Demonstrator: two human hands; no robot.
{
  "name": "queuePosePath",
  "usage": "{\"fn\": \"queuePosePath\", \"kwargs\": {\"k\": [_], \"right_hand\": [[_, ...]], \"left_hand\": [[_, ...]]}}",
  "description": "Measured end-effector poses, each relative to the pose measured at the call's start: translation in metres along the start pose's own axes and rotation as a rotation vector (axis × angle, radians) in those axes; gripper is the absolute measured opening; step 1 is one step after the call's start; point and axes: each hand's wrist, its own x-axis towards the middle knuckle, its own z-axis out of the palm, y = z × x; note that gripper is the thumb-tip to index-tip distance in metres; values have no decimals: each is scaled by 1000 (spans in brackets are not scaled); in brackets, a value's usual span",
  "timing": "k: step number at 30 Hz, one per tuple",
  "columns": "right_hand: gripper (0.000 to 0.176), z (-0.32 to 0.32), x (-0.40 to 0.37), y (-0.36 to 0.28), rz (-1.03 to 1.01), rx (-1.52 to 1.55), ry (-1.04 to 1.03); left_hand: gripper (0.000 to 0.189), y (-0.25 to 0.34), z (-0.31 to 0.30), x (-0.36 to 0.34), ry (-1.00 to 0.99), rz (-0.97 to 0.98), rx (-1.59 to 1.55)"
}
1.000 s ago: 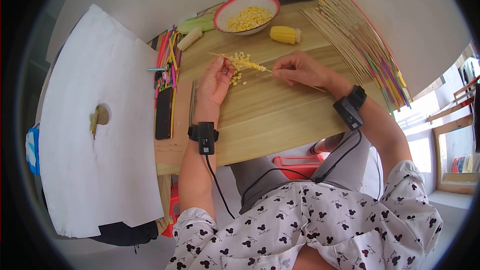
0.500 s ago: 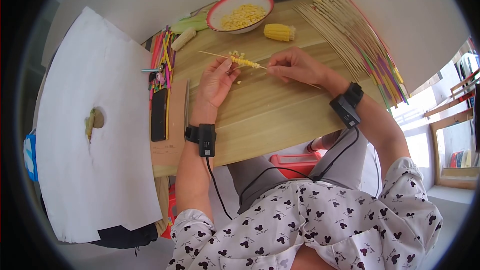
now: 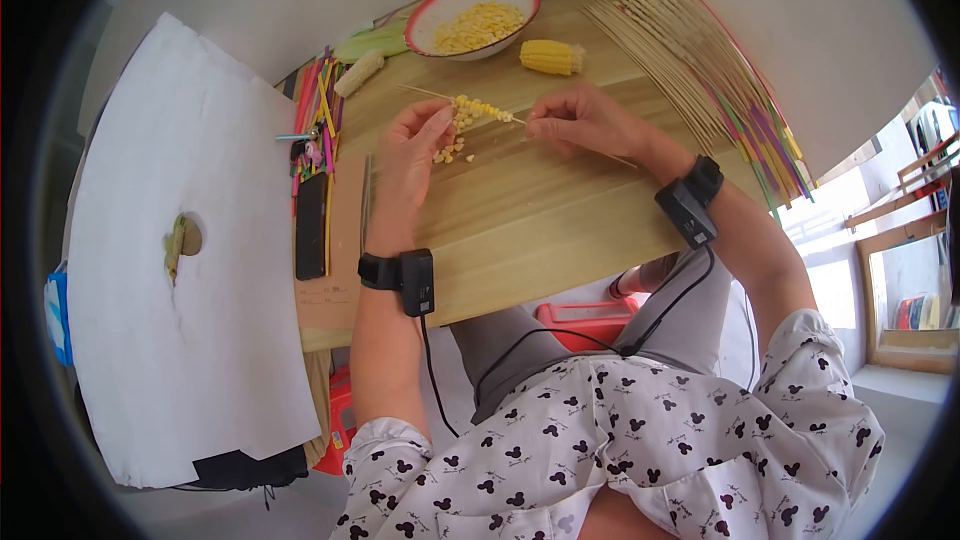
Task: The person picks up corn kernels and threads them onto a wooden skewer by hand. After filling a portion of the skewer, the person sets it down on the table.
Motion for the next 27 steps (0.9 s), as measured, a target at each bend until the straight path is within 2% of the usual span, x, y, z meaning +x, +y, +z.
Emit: {"fn": "queuePosePath", "kwargs": {"k": [1, 2, 4, 5, 7, 8, 10, 13, 17, 23, 25, 26, 27], "right_hand": [[21, -1, 1, 2, -10, 3, 29], [21, -3, 2, 4, -8, 5, 31], [21, -5, 2, 5, -10, -34, 60], [21, -5, 2, 5, -7, -33, 63], [21, -6, 2, 3, -14, -82, 53], [21, -6, 2, 3, -11, -81, 56], [20, -6, 2, 3, -12, -85, 55], [20, -6, 2, 4, -16, -82, 37], [19, -6, 3, 3, -2, -69, 21], [21, -6, 3, 1, -17, -92, 15], [18, -6, 2, 0, 0, -92, 33], [18, -6, 2, -1, -5, -93, 29], [19, -7, 1, -2, 7, -89, 28]], "left_hand": [[16, 4, 0, -2, 10, 67, 150], [16, 9, 0, -5, 9, 64, 150], [13, 17, 2, -12, -111, 31, 533], [13, 20, 3, -14, -114, 29, 532], [11, 23, 7, -17, -255, 72, 800], [11, 25, 9, -18, -259, 70, 799], [14, 27, 12, -20, -280, 228, 1003], [14, 27, 10, -19, -289, 275, 1030], [12, 26, 9, -20, -296, 235, 1111], [10, 22, 8, -19, -307, 313, 1224], [9, 21, 10, -19, -75, 90, 940], [9, 21, 7, -17, -69, 94, 942], [9, 20, 2, -12, 3, 106, 768]]}}
